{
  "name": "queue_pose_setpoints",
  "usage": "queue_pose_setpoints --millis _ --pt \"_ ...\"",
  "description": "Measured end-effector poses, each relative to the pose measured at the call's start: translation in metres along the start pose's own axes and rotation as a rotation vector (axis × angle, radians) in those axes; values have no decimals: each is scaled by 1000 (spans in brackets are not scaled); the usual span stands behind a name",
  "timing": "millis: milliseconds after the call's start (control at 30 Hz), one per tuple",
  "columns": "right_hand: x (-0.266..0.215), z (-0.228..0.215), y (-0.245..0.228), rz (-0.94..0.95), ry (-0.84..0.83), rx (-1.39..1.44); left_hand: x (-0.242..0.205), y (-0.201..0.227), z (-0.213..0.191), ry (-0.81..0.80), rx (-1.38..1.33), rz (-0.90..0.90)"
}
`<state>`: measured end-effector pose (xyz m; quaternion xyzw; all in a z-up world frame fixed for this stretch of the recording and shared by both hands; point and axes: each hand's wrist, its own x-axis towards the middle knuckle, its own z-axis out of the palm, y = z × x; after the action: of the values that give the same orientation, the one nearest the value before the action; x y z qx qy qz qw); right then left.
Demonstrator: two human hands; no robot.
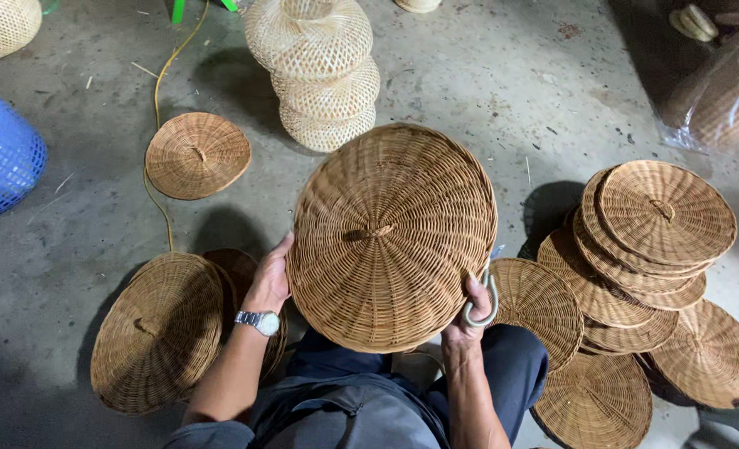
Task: The person sits on the floor and uses shears to trim loose fibers from the center and edges of round woven baskets. They handle the baskets one at a time, rotating them to access different areas, and stack the finished items on the floor.
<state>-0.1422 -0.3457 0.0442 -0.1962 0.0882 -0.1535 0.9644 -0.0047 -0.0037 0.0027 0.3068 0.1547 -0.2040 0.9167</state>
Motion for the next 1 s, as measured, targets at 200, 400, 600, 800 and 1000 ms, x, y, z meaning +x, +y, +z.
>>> queue_pose_setpoints --millis 200,400,600,800,1000 --pt "11 -1 -8 -14 -58 32 -20 2 28 5 58 -45" --pt "25 -12 -11 11 -16 60 -34 8 48 -12 36 91" --pt "36 -17 -12 65 60 11 -42 2 47 -272 12 118" --pt "43 -23 -9 132 60 -109 -47 34 65 -225 19 244" --pt "20 -71 -15 264 211 -74 -34 128 12 -103 -129 471"
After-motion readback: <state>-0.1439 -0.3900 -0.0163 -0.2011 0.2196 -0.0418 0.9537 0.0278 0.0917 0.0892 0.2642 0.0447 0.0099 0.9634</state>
